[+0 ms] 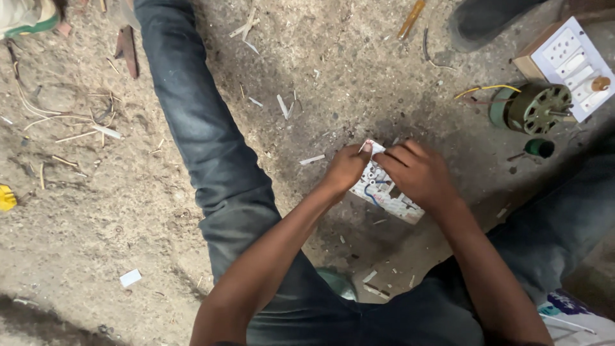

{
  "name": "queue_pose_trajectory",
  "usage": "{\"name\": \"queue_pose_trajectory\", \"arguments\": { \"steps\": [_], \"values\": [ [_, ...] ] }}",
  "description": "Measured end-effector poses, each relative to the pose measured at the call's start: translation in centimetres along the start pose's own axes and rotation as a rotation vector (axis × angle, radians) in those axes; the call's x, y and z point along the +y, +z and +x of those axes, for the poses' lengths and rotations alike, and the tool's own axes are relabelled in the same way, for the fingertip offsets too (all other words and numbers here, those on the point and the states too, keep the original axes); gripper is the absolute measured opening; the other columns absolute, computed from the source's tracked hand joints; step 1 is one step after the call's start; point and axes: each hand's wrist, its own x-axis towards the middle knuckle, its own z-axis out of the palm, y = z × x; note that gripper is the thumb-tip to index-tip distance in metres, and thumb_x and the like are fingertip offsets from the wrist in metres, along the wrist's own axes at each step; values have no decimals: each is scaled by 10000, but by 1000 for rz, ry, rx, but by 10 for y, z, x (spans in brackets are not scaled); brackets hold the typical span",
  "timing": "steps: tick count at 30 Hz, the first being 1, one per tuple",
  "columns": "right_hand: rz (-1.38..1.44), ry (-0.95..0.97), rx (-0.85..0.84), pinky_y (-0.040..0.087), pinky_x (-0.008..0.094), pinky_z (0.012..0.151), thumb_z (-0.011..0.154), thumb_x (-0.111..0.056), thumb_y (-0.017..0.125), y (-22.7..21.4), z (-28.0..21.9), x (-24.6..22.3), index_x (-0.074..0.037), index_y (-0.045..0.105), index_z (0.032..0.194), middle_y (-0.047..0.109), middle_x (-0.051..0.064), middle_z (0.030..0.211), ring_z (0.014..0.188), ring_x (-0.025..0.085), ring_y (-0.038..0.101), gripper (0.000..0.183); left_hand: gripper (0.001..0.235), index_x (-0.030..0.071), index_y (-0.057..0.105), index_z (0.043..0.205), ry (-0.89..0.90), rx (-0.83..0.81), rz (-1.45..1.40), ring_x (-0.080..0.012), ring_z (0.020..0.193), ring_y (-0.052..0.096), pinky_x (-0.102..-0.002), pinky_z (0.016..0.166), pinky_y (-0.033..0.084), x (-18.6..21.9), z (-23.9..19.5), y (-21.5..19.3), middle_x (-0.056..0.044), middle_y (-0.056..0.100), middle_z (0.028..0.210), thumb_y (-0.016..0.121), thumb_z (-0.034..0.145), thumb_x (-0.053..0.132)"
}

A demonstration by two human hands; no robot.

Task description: Assembling components and wiring a white electrical switchboard while sitting on the workshop floor.

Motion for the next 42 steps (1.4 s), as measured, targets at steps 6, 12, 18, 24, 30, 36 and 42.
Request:
{"name": "queue_pose_trajectory", "arguments": {
  "steps": [6, 12, 18, 24, 30, 36, 42],
  "values": [
    [-110, -54, -46, 522, 388, 769, 806, -185, 643, 7, -3, 3, -124, 690, 1011, 631, 8, 925, 896, 218, 627, 218, 460, -16, 682, 896, -52, 4, 150, -179, 713, 561, -387, 667, 455, 14, -11, -5, -80, 657, 751, 557, 1013, 411],
    [-164, -82, -56, 497, 393, 747, 811, -186, 651, 19, -13, 13, -120, 663, 963, 602, 22, 869, 858, 218, 622, 166, 485, -46, 683, 941, -88, -42, 2, -192, 783, 521, -419, 709, 451, -6, -2, 0, -99, 622, 827, 569, 1048, 413],
    [-174, -129, -41, 501, 397, 745, 753, -232, 672, 26, -18, 17, -98, 666, 981, 599, 38, 855, 851, 236, 627, 265, 445, 2, 694, 1028, -134, -108, -64, -139, 855, 562, -344, 801, 474, 4, -6, -2, -52, 670, 892, 539, 1038, 419],
    [-134, -37, -98, 517, 409, 853, 715, -224, 719, 23, -17, 21, -99, 692, 1094, 660, 48, 1036, 972, 256, 639, 400, 446, -32, 703, 1045, -1, -147, -157, -137, 869, 541, -357, 779, 471, -35, 23, -3, -52, 668, 933, 573, 1063, 394],
    [265, 324, 8, 524, 410, 927, 944, -193, 688, 37, -38, 40, -34, 645, 1279, 696, 134, 1181, 1080, 286, 671, 374, 408, 6, 712, 1124, -45, -155, -278, -167, 916, 660, -338, 831, 513, 6, 14, -16, -89, 746, 1013, 555, 1036, 372],
    [684, 733, -160, 539, 326, 648, 1002, -210, 660, 58, -52, 53, -22, 708, 1084, 733, 103, 811, 725, 111, 653, 210, 406, 26, 658, 1210, 66, -257, -171, -141, 962, 649, -336, 859, 521, 13, 6, -13, -66, 725, 1070, 601, 1011, 374],
    [604, 734, -80, 536, 312, 661, 989, -198, 678, 61, -55, 58, -24, 711, 1092, 726, 74, 831, 740, 82, 654, 204, 556, 9, 567, 1246, 292, -213, 61, -174, 982, 676, -339, 869, 556, 16, 5, -18, -82, 711, 1061, 836, 797, 196]
  ]
}}
